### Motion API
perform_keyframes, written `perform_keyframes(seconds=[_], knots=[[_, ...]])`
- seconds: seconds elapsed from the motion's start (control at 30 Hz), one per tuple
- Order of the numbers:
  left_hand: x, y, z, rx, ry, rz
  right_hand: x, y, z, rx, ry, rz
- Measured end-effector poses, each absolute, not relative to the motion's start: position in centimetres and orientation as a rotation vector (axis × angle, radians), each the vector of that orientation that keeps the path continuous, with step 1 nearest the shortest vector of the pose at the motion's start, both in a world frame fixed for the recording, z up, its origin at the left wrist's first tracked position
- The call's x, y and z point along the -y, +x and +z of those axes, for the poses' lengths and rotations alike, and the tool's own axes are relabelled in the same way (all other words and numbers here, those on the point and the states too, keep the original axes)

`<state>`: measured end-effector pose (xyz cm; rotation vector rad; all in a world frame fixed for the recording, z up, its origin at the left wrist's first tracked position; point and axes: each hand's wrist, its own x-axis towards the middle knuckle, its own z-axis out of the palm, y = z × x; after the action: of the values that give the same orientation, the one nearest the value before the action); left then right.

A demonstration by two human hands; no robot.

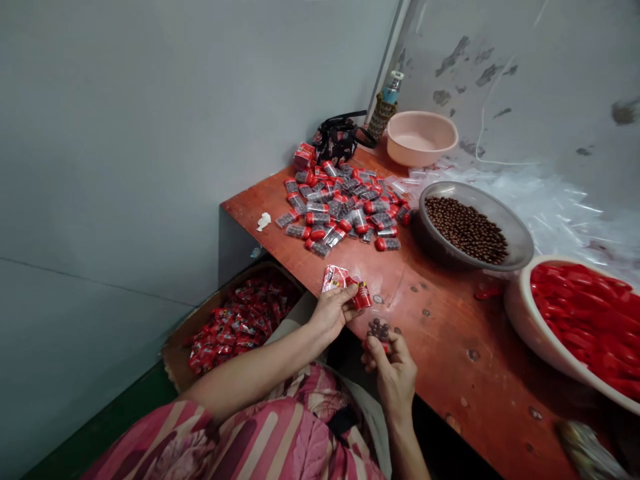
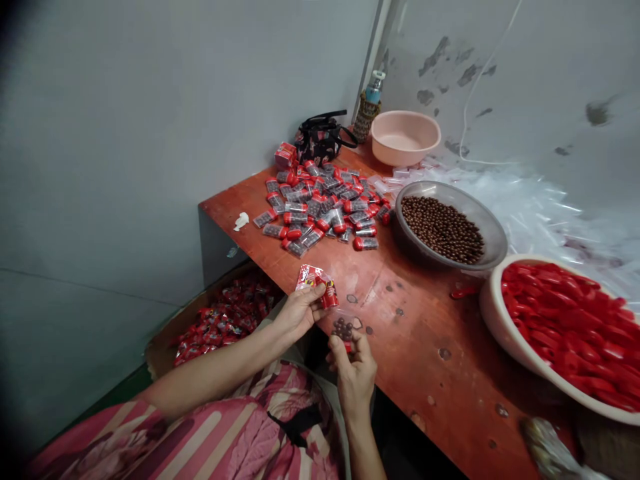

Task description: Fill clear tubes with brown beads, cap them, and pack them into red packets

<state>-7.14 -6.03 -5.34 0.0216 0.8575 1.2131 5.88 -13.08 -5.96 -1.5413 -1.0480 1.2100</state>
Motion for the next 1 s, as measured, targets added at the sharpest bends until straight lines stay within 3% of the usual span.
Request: perform_keyframes(seconds=[0.3, 0.5, 0.77, 1.0], knots=[[6.6, -6.2, -5.2, -0.796, 0.103, 1.218, 12.5, 5.2, -6.6, 1.249, -1.665, 0.909], [6.6, -6.2, -4.8, -0.745, 0.189, 1.181, 12.1, 5.7, -6.7, 1.217, -1.612, 1.036], [6.7, -5.8, -5.3, -0.782, 0.313, 1.051, 11.8, 6.1, -7.5, 1.386, -1.669, 0.771], [6.0, -6.9, -5.3, -0.770, 0.434, 0.911, 11.5, 6.4, -6.8, 1.167, -1.477, 1.219]])
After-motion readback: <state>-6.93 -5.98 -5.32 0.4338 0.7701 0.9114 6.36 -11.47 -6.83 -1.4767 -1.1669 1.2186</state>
